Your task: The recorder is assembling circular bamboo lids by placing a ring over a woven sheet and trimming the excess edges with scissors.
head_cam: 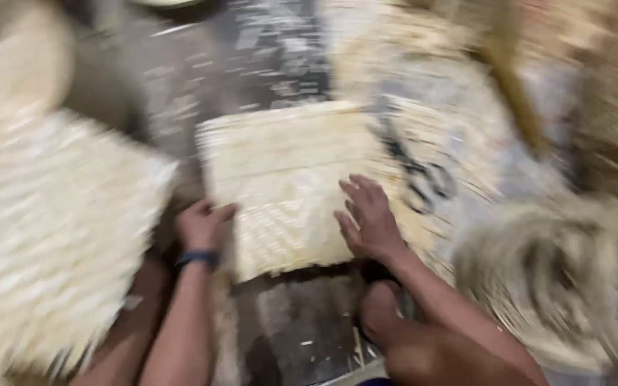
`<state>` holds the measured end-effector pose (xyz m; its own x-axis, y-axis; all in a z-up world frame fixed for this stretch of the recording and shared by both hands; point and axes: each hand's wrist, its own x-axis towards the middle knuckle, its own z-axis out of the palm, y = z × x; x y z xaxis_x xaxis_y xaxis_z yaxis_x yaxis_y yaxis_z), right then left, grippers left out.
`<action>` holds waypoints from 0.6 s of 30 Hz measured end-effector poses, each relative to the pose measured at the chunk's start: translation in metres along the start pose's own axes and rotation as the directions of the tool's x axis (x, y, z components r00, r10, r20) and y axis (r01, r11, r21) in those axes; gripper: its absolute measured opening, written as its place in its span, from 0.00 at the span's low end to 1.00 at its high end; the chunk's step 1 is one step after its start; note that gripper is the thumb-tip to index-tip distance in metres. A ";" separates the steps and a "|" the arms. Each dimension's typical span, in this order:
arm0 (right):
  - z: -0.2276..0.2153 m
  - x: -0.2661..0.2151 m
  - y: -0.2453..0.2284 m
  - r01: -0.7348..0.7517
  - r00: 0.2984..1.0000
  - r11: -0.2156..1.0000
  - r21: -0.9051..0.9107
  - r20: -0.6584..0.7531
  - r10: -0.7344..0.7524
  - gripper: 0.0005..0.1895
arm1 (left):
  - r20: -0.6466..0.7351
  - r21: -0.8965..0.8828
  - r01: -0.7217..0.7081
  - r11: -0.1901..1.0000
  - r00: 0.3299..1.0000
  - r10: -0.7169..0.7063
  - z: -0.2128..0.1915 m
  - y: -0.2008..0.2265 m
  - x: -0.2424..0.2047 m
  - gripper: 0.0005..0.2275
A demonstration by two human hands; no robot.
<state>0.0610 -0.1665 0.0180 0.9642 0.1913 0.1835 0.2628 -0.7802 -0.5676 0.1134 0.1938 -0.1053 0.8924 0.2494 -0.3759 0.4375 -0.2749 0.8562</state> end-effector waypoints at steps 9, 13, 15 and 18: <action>-0.251 -0.135 0.025 -0.691 0.474 0.721 -0.061 -0.790 0.388 0.23 | -0.113 0.382 -0.106 0.918 0.981 0.160 0.003 -0.008 0.009 0.31; -0.328 -0.245 0.055 -0.762 0.619 0.310 -0.568 -0.780 0.090 0.27 | -0.099 0.443 -0.197 0.875 0.959 0.266 0.006 0.011 -0.009 0.39; -0.356 -0.247 0.062 -0.849 0.462 0.414 -0.329 -0.842 0.278 0.20 | -0.119 0.321 -0.245 0.915 0.948 0.295 0.007 0.023 -0.013 0.42; -0.381 -0.307 0.129 -0.922 0.295 0.388 -0.005 -0.658 0.692 0.17 | -0.133 0.611 -0.390 0.689 0.808 0.575 0.004 0.034 -0.020 0.41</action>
<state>-0.2141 -0.5521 0.1942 0.4435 -0.8760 0.1895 -0.7870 -0.4818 -0.3854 0.1112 0.1756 -0.0701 0.9575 0.1666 0.2353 0.0207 -0.8538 0.5201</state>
